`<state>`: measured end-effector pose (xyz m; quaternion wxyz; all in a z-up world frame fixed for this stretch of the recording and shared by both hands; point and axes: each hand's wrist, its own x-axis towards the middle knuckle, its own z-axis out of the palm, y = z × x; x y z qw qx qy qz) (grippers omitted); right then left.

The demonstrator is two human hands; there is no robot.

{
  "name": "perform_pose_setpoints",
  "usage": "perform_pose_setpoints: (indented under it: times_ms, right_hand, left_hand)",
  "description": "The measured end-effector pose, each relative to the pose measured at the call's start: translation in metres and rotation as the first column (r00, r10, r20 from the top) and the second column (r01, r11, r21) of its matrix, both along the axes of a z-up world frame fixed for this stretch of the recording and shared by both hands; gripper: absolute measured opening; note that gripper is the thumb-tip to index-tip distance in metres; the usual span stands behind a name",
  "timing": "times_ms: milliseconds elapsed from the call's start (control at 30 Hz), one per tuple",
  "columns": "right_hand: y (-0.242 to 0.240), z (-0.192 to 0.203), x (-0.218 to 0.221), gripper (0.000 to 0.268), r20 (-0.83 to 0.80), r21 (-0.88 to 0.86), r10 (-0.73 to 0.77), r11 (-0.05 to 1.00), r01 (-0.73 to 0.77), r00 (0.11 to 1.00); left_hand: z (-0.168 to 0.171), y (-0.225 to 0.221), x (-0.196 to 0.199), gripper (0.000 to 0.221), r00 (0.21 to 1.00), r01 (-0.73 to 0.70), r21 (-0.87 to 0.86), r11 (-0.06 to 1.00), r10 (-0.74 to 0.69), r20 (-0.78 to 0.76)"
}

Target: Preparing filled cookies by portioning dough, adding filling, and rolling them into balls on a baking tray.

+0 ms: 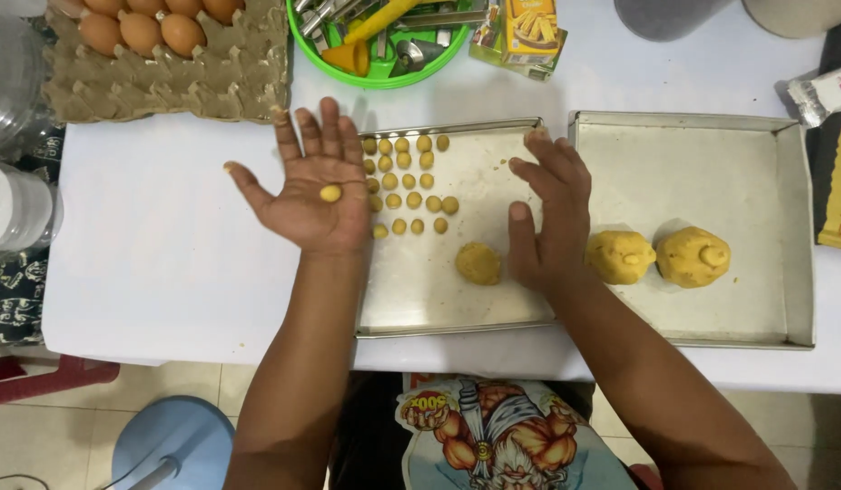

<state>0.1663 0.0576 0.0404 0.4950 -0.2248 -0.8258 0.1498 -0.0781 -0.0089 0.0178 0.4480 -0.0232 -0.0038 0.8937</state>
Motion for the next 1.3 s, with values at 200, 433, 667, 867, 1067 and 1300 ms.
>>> perform_pose_setpoints:
  times_ms: [200,433,667,867,1067,1300]
  right_hand:
    - [0.003,-0.001,0.0,0.034,-0.081,-0.078,-0.033,0.997,0.027,0.996]
    - [0.003,0.0,0.002,0.029,-0.132,-0.075,0.01,0.997,-0.02,0.991]
    - [0.002,-0.002,0.002,0.027,-0.141,-0.133,-0.017,0.991,-0.002,0.99]
    - [0.004,0.001,0.001,0.025,-0.112,-0.115,-0.058,0.992,0.044,0.992]
    - [0.013,-0.005,0.001,0.024,-0.092,-0.086,-0.069,0.994,0.061,0.993]
    - [0.014,-0.01,0.0,0.021,-0.113,-0.195,0.09,0.975,-0.111,0.989]
  left_hand:
    - [0.005,0.046,0.022,0.074,0.982,0.112,-0.065,0.992,-0.12,-0.143]
    - [0.019,0.078,0.038,0.08,0.913,0.072,-0.201,0.977,-0.146,-0.381]
    - [0.018,0.082,0.048,0.081,0.73,0.012,-0.137,0.991,-0.102,-0.676]
    - [0.028,0.067,0.04,0.079,0.596,0.009,-0.134,0.991,-0.113,-0.795]
    - [0.036,0.042,0.03,0.066,0.017,-0.249,-0.233,0.94,-0.236,-0.972]
    - [0.003,0.022,0.019,0.071,-0.406,-0.467,-0.041,0.883,-0.255,-0.877]
